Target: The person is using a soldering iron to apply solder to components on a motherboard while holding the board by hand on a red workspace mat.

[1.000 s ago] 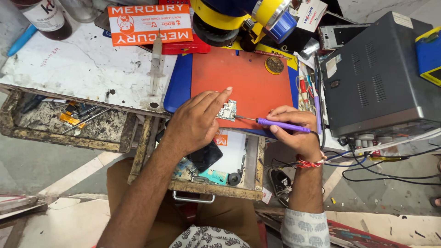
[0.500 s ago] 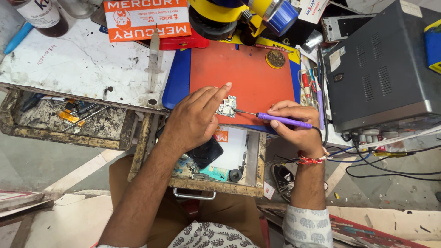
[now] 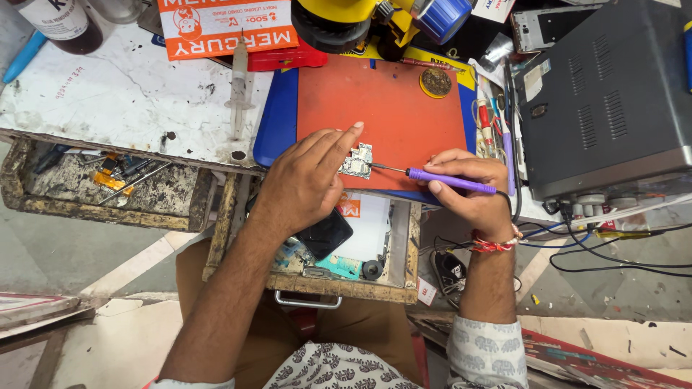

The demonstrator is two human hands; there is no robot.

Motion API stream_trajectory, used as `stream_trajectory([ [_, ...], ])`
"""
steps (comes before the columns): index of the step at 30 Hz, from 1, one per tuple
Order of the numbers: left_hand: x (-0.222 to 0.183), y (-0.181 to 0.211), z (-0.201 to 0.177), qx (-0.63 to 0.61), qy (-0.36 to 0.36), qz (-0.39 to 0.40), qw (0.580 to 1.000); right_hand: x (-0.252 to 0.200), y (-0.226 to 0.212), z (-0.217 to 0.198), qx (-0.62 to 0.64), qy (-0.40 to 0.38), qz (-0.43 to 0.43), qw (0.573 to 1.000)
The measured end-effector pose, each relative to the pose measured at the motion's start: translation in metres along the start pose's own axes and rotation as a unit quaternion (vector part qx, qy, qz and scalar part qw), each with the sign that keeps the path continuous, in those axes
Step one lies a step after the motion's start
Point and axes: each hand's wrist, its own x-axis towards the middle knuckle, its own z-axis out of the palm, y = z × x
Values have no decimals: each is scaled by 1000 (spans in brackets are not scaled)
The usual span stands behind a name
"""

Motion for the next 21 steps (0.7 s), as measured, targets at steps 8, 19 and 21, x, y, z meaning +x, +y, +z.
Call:
stream_trajectory([
  [8, 0, 1, -2, -6, 1, 1, 1000, 0, 0, -1, -23, -6, 10, 1000],
  [19, 0, 1, -1, 0, 3, 2, 1000, 0, 0, -2, -9, -14, 15, 1000],
  [21, 0, 0, -1, -4, 2, 2, 1000, 0, 0, -1, -12, -9, 10, 1000],
])
